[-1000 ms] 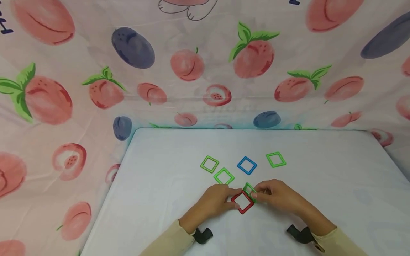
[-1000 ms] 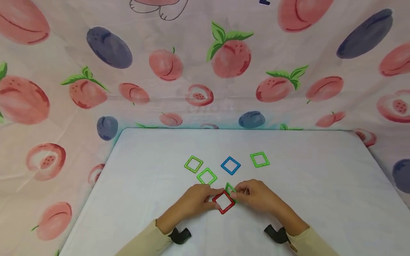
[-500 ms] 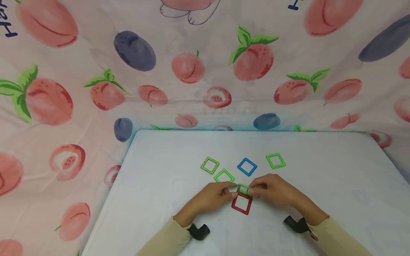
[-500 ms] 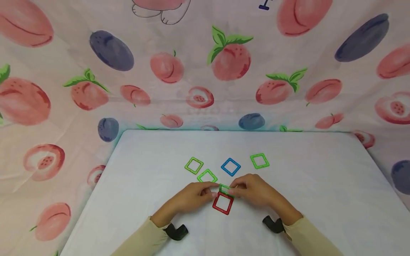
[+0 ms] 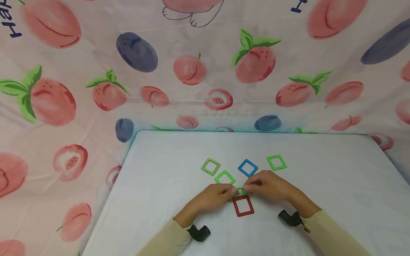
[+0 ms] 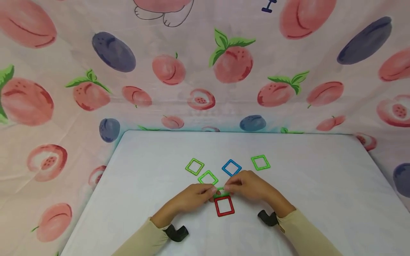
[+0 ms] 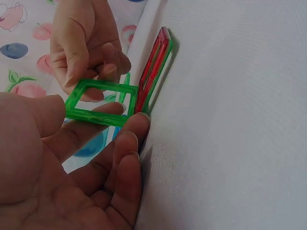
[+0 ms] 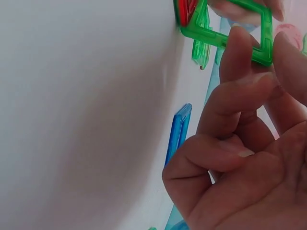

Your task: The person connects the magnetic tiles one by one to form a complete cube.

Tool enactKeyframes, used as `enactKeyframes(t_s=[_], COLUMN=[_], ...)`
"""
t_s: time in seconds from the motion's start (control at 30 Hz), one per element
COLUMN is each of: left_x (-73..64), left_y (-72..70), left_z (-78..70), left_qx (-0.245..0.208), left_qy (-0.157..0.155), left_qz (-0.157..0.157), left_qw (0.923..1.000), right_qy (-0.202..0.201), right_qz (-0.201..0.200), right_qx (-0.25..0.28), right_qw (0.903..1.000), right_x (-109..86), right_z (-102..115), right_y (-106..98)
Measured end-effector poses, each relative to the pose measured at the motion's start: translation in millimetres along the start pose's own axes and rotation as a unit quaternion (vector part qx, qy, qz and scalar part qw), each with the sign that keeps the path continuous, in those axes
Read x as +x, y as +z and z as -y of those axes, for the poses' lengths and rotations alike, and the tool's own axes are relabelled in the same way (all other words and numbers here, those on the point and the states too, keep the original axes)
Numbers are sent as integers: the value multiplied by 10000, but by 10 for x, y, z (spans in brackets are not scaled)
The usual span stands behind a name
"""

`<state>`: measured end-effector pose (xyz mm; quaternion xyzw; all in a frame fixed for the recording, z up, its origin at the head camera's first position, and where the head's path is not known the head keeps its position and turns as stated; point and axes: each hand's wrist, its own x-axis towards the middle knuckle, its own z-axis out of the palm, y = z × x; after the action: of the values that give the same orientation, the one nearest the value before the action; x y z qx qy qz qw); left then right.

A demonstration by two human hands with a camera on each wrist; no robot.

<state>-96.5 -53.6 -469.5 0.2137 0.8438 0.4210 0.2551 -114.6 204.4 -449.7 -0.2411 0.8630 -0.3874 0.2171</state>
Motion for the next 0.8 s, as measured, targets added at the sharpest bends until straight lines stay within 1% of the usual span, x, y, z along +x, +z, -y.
enactKeyframes(t_s=[0.07,0.2,0.3,0.4,0.5,0.63,0.73,0.8], left_x=[8,14,10,4,2,2,3,4], left_y=[2,4,2,1,2,1,-9,-18], left_z=[6,10,8,7,4,-4,-5,3], left_qx=[-12,60,81,84,88,92,167,247], left_qy=[-6,84,102,79,89,117,160,202], left_qz=[27,78,79,74,85,106,115,114], left_qw=[10000,9999,9999,9999,9999,9998,9997,9994], right_qy=[-24,-69,-88,18,120,254,306,349], right_qz=[-47,-113,-74,-54,-217,-719,-1081,-1177], right_qx=[6,45,93,122,73,-290,-785,-1134], right_qw=[10000,9999,9999,9999,9997,9967,9906,9859], right_x=[12,42,72,102,124,153,203,246], right_z=[1,-9,-29,-56,-94,-167,-221,-252], right_y=[-8,-22,-28,-35,-58,-100,-134,-168])
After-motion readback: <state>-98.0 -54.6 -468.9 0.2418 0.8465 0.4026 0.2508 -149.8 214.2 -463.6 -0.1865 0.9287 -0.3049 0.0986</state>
